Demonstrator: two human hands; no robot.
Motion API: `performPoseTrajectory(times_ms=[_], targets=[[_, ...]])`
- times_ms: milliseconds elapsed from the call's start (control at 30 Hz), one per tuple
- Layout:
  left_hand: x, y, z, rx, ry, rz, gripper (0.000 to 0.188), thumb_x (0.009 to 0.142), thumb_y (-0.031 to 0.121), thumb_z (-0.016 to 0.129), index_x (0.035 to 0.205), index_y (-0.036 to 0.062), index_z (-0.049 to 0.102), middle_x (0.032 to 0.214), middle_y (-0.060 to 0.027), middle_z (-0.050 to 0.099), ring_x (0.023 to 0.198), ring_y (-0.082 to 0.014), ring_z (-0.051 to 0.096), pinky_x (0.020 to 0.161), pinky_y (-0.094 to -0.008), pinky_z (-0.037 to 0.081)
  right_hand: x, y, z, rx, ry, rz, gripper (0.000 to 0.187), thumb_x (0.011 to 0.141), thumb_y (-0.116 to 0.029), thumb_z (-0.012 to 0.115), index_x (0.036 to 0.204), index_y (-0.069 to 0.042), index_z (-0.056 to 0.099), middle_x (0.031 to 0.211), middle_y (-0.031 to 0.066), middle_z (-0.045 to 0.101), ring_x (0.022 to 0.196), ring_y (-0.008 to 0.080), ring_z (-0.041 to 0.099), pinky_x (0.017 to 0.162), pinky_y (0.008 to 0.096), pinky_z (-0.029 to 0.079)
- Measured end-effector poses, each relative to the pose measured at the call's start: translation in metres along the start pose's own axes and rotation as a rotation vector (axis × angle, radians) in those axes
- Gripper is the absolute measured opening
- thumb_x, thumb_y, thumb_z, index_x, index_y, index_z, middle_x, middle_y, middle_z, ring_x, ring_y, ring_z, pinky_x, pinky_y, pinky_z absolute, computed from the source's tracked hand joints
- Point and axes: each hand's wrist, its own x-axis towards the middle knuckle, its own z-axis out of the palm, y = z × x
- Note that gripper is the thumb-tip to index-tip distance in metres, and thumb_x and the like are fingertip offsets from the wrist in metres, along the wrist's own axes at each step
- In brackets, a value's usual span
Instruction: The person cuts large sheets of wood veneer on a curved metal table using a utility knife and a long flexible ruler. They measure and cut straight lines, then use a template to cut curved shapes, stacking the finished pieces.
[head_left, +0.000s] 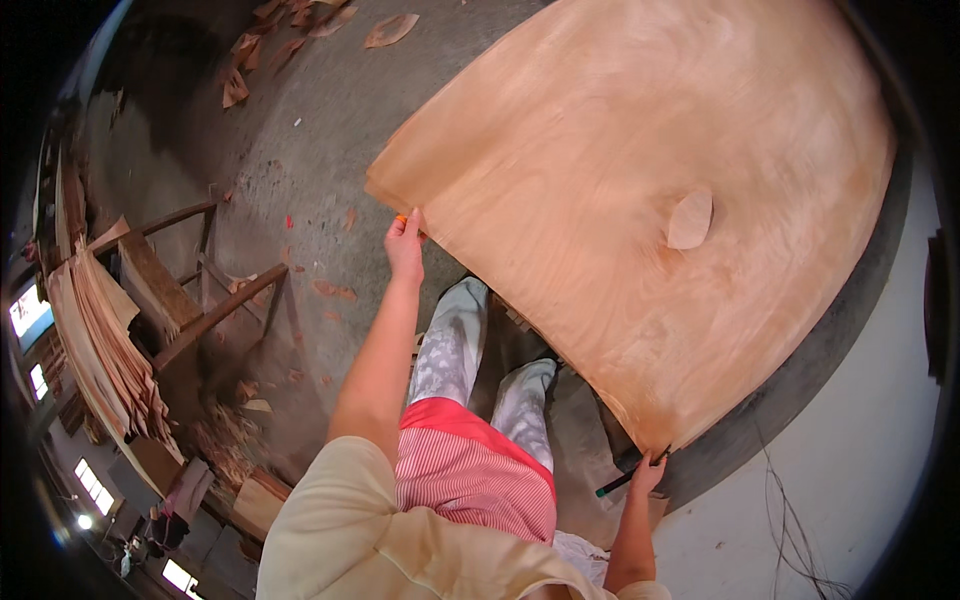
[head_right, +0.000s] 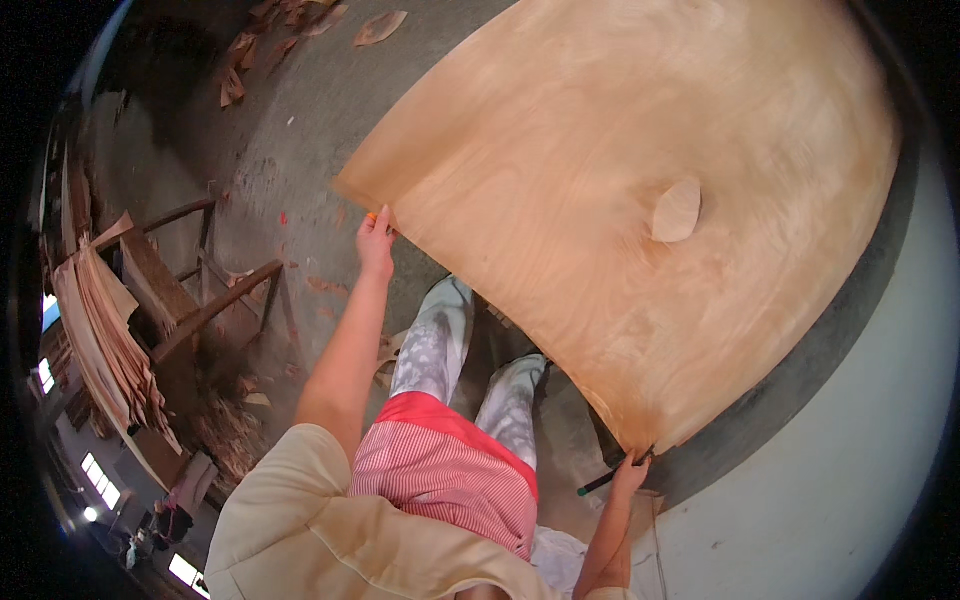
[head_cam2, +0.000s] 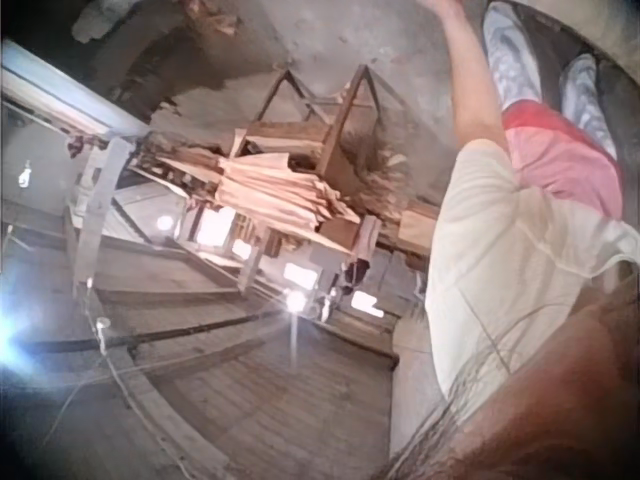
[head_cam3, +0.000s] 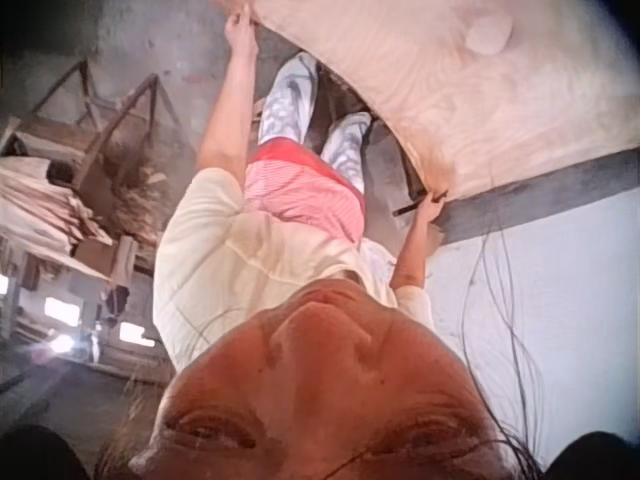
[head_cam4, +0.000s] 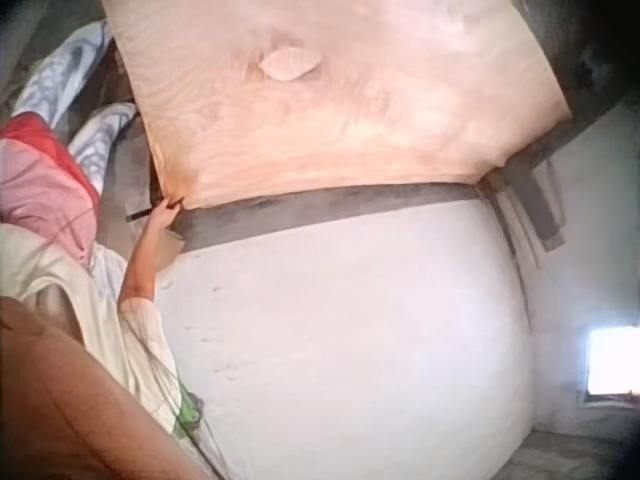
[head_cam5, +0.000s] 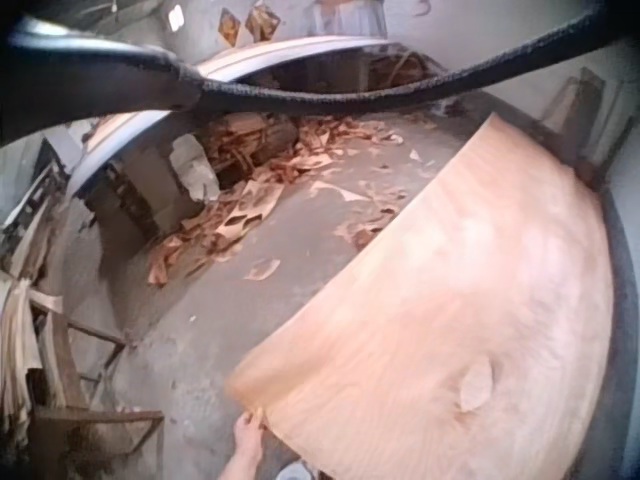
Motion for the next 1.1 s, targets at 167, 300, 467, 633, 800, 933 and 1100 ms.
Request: performPoseTrajectory(times_ms=[167, 300, 467, 633, 800, 933, 1100], targets=[[0.042, -0.028, -0.008, -0.026, 0.181, -0.142, 0.016, 0.083, 0.022, 0.057, 0.087, 0.0074, 0.054, 0.081, -0.0015, 0.057, 0.072, -0.0125, 0.054, 0.061, -0.0276, 0.045, -0.007, -0.003, 0.011, 0.035, 0.019, 0.026, 0.060, 0.081, -0.034, 0.054, 0.115, 0.013, 0.040, 0.113, 0.0256, 0.049, 0.088, 0.0321, 0.055, 0.078, 0.0362, 0.041], [0.061, -0.042, -0.006, 0.038, 0.296, -0.194, 0.018, 0.080, 0.024, 0.060, 0.080, 0.0068, 0.055, 0.072, -0.0009, 0.057, 0.058, -0.0108, 0.053, 0.048, -0.0245, 0.041, -0.022, -0.030, 0.013, 0.184, 0.000, 0.051, 0.061, 0.080, -0.033, 0.056, 0.116, 0.014, 0.039, 0.083, 0.0184, 0.059, 0.060, 0.0247, 0.055, 0.060, 0.0329, 0.044], [0.071, -0.046, -0.004, 0.003, 0.301, -0.088, 0.019, 0.080, 0.023, 0.060, 0.077, 0.0040, 0.055, 0.069, -0.0019, 0.057, 0.055, -0.0111, 0.052, 0.044, -0.0246, 0.039, -0.023, -0.038, 0.023, 0.229, 0.013, -0.043, 0.063, 0.080, -0.029, 0.057, 0.121, 0.013, 0.032, 0.064, 0.0098, 0.054, 0.052, 0.0144, 0.049, 0.049, 0.0253, 0.039], [0.079, -0.048, -0.009, 0.128, 0.299, -0.145, 0.018, 0.080, 0.022, 0.059, 0.076, 0.0044, 0.055, 0.069, -0.0022, 0.056, 0.053, -0.0110, 0.051, 0.043, -0.0238, 0.038, -0.027, -0.050, 0.029, 0.319, -0.010, -0.008, 0.062, 0.080, -0.025, 0.058, 0.122, 0.012, 0.031, 0.063, 0.0084, 0.053, 0.050, 0.0130, 0.046, 0.047, 0.0244, 0.038], [0.079, -0.041, -0.008, 0.122, 0.247, -0.173, 0.016, 0.081, 0.020, 0.059, 0.077, 0.0049, 0.054, 0.068, -0.0021, 0.056, 0.053, -0.0112, 0.051, 0.041, -0.0243, 0.039, -0.017, -0.059, 0.039, 0.398, -0.042, -0.012, 0.062, 0.080, -0.025, 0.058, 0.125, 0.007, 0.030, 0.061, 0.0070, 0.051, 0.047, 0.0121, 0.044, 0.043, 0.0241, 0.036], [0.078, -0.042, -0.001, 0.145, 0.289, -0.173, 0.014, 0.080, 0.018, 0.059, 0.077, 0.0059, 0.054, 0.066, -0.0019, 0.055, 0.050, -0.0116, 0.050, 0.040, -0.0244, 0.038, -0.024, -0.053, 0.037, 0.313, -0.031, 0.098, 0.057, 0.081, -0.025, 0.058, 0.122, 0.006, 0.035, 0.075, 0.0117, 0.057, 0.059, 0.0165, 0.053, 0.051, 0.0271, 0.042], [0.096, -0.058, -0.024, 0.116, 0.118, -0.080, 0.019, 0.081, 0.022, 0.056, 0.070, 0.0061, 0.053, 0.063, -0.0038, 0.055, 0.044, -0.0122, 0.046, 0.039, -0.0246, 0.034, -0.016, -0.041, 0.037, 0.283, -0.035, -0.142, 0.054, 0.080, -0.028, 0.056, 0.119, 0.005, 0.041, 0.114, 0.0204, 0.050, 0.104, 0.0292, 0.049, 0.088, 0.0329, 0.038]])
